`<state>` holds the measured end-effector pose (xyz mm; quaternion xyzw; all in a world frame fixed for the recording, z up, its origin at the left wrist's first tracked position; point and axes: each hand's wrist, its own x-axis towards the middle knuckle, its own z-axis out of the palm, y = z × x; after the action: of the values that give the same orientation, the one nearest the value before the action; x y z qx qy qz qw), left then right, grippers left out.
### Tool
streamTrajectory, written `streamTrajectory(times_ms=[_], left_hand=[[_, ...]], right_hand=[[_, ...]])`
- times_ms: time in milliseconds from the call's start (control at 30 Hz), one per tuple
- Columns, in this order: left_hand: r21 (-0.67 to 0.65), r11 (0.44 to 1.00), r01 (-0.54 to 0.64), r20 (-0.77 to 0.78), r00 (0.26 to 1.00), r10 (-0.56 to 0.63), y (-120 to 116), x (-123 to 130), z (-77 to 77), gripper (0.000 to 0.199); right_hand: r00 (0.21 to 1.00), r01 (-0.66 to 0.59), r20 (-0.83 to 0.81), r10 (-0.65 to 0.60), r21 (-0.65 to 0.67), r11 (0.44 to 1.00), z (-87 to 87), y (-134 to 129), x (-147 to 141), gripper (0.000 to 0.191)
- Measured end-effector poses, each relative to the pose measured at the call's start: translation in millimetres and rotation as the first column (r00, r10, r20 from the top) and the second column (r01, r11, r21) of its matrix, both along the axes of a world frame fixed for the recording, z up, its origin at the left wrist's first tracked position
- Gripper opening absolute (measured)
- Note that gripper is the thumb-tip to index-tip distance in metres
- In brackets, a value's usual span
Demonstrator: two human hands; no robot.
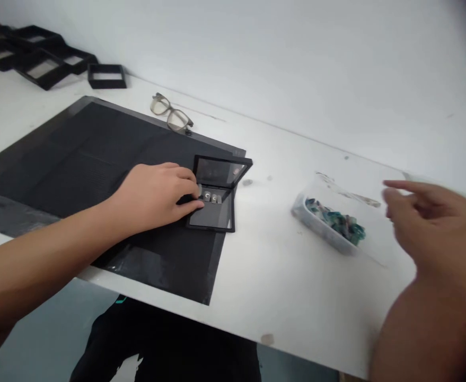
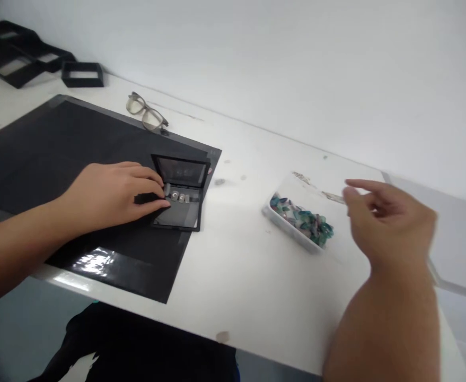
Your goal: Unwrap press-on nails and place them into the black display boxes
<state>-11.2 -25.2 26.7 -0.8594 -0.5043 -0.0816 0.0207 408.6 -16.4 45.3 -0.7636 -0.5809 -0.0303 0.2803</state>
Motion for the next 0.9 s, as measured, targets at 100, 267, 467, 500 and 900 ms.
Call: streamTrajectory(times_ms=[100,267,467,500,900], left_hand=[[0.018,0.999,-0.04,-0.01,0.999,0.04,-1,0,-0.1,0.028],[0.1,0.995,-0.003,0.036,0.999,-0.001,-10,4,-2.9,0.039],[0.264,0.896,0.356,0.091,0.916,-0.391,-25,14,-4.9,0.028],[0.277,0.871,0.405,0.116,0.886,-0.449,-28,17,-5.6,0.028],[0.36,0.664,0.655,0.239,0.623,-0.744,-37,39,10.4,0.052]], right_hand=[[0.999,0.019,-0.027,-0.021,-0.098,0.995,-13.1,14,2,0.03],[0.998,-0.033,-0.062,0.02,-0.215,0.976,-17.3,13,7,0.027],[0.937,-0.314,-0.244,0.251,-0.267,0.911,-23.4,11,-20,0.031],[0.917,-0.366,-0.268,0.294,-0.275,0.889,-23.6,10,-27,0.03],[0.601,-0.773,-0.531,0.598,-0.196,0.603,-24.0,-10,-92,0.032]])
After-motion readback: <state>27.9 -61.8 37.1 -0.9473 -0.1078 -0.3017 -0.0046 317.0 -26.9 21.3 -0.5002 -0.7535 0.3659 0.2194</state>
